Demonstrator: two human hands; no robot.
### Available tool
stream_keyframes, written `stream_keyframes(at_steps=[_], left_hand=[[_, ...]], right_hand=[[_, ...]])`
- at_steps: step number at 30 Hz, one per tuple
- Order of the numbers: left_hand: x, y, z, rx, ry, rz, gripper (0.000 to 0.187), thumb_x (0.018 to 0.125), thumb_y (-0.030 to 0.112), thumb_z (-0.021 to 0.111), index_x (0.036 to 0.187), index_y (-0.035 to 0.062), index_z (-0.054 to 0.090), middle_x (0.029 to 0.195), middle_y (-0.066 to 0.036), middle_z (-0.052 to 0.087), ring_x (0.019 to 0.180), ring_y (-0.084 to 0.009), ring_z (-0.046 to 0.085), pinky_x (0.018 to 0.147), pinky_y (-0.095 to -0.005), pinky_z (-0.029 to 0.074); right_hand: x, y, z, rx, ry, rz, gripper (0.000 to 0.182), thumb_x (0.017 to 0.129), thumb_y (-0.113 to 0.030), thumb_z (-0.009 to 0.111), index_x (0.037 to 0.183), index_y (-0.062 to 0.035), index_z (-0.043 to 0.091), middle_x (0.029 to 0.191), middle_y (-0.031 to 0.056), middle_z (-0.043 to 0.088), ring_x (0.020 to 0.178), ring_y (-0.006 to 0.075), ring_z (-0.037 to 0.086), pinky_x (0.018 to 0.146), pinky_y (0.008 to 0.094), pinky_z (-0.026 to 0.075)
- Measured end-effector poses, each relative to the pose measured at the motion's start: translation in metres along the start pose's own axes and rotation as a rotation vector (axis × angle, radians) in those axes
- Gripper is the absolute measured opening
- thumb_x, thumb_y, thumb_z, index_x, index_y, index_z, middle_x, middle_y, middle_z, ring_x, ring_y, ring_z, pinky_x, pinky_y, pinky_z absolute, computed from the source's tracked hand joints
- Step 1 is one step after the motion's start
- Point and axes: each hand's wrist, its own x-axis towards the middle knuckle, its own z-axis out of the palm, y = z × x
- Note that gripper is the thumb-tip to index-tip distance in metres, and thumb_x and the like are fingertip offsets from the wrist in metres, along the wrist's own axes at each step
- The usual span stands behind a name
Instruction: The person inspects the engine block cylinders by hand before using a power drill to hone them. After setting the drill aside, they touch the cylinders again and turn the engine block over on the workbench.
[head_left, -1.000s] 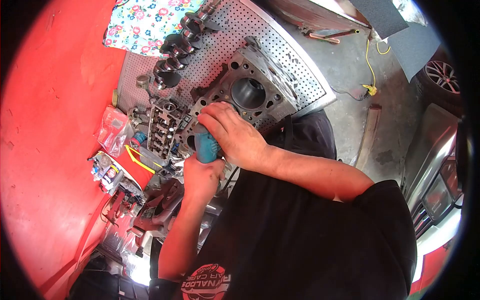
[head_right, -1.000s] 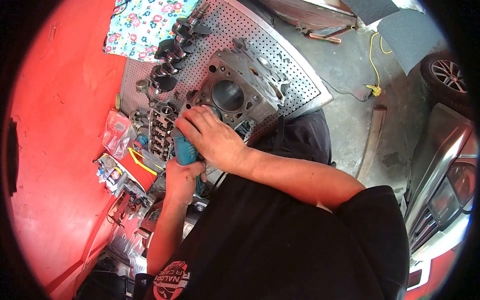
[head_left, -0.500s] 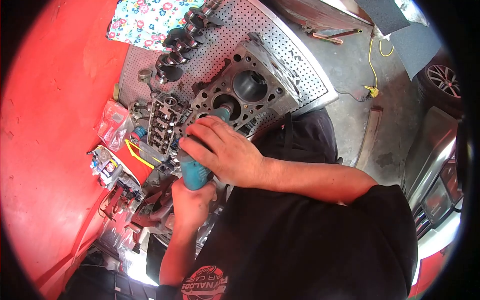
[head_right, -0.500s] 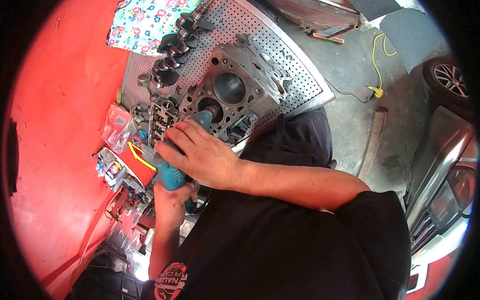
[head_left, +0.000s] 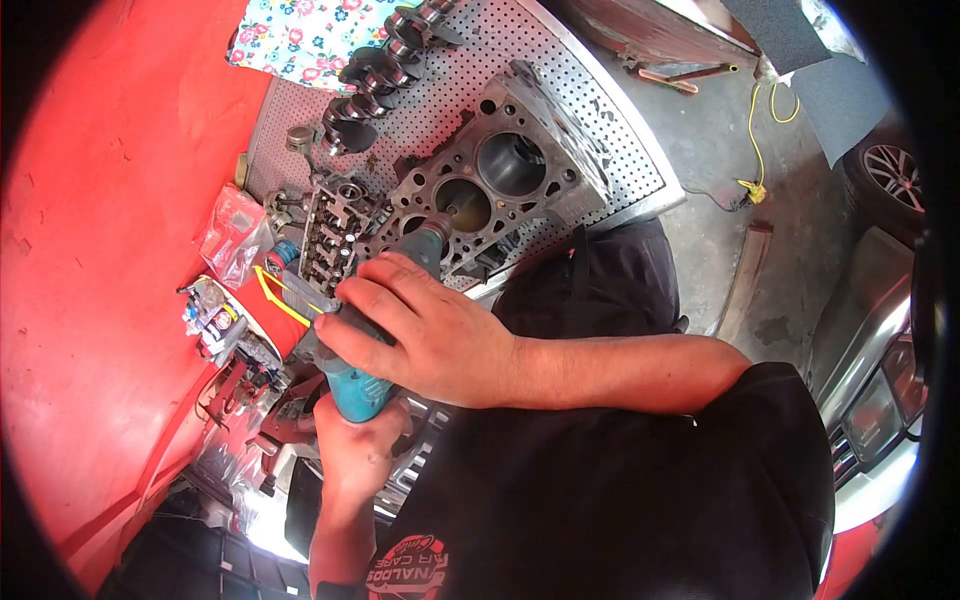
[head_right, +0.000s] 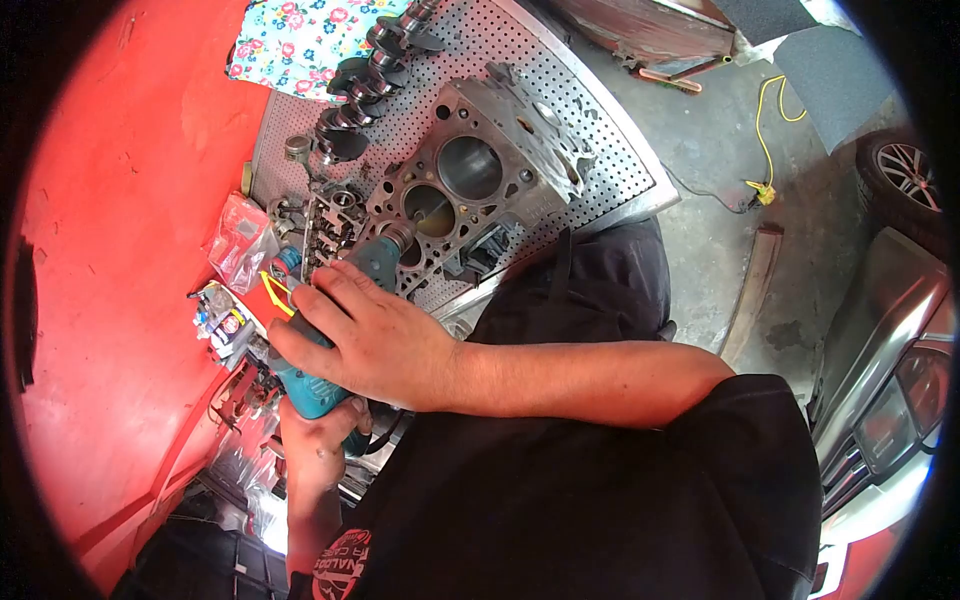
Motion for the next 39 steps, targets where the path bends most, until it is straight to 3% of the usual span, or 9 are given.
stream_keyframes(at_steps=[7, 10, 16, 25, 31, 39], left_hand=[[-0.005, 0.002, -0.003, -0.007, 0.006, -0.010, 0.014, 0.080, -0.002, 0.064, 0.093, -0.0034, 0.068, 0.078, -0.004, 0.068, 0.068, -0.0130, 0.064, 0.060, -0.0289, 0.048], [0.002, 0.006, -0.002, 0.010, -0.010, -0.034, 0.014, 0.080, -0.002, 0.064, 0.093, -0.0036, 0.069, 0.079, -0.004, 0.069, 0.068, -0.0123, 0.063, 0.061, -0.0288, 0.048], [0.024, 0.000, 0.015, 0.005, 0.005, -0.028, 0.011, 0.082, 0.001, 0.066, 0.091, -0.0038, 0.070, 0.077, -0.003, 0.068, 0.068, -0.0108, 0.062, 0.062, -0.0282, 0.048], [0.052, -0.007, 0.028, 0.020, -0.052, -0.062, 0.005, 0.082, 0.002, 0.065, 0.083, -0.0017, 0.064, 0.069, -0.003, 0.064, 0.056, -0.0093, 0.057, 0.051, -0.0283, 0.043], [0.074, -0.016, 0.037, 0.095, -0.065, -0.010, 0.007, 0.081, 0.005, 0.064, 0.082, -0.0027, 0.064, 0.065, -0.004, 0.064, 0.057, -0.0105, 0.058, 0.052, -0.0295, 0.044], [0.088, -0.015, 0.049, 0.090, -0.063, -0.040, 0.009, 0.079, 0.006, 0.064, 0.079, -0.0029, 0.065, 0.064, -0.005, 0.064, 0.057, -0.0121, 0.059, 0.055, -0.0314, 0.046]], right_hand=[[0.002, -0.004, -0.003, -0.034, 0.015, -0.025, 0.049, 0.081, -0.016, 0.067, 0.129, -0.0144, 0.062, 0.124, 0.0154, 0.057, 0.114, 0.0370, 0.061, 0.100, 0.0477, 0.056], [0.001, 0.003, 0.000, -0.017, -0.011, 0.002, 0.048, 0.086, -0.020, 0.063, 0.133, -0.0106, 0.055, 0.123, 0.0171, 0.057, 0.115, 0.0399, 0.060, 0.108, 0.0541, 0.050], [-0.004, 0.020, 0.000, -0.058, -0.044, 0.054, 0.051, 0.080, -0.012, 0.067, 0.130, -0.0102, 0.060, 0.126, 0.0153, 0.057, 0.119, 0.0374, 0.060, 0.105, 0.0492, 0.054], [-0.014, 0.048, 0.001, -0.062, -0.088, 0.072, 0.055, 0.084, -0.015, 0.063, 0.138, -0.0083, 0.053, 0.128, 0.0172, 0.056, 0.125, 0.0395, 0.055, 0.113, 0.0527, 0.045], [-0.020, 0.062, 0.003, -0.022, -0.088, 0.112, 0.057, 0.081, -0.007, 0.066, 0.137, -0.0042, 0.053, 0.132, 0.0194, 0.056, 0.125, 0.0424, 0.056, 0.113, 0.0549, 0.046], [-0.027, 0.076, 0.007, -0.075, -0.102, 0.156, 0.053, 0.085, -0.012, 0.062, 0.137, -0.0046, 0.052, 0.132, 0.0195, 0.054, 0.128, 0.0417, 0.055, 0.115, 0.0533, 0.043]])
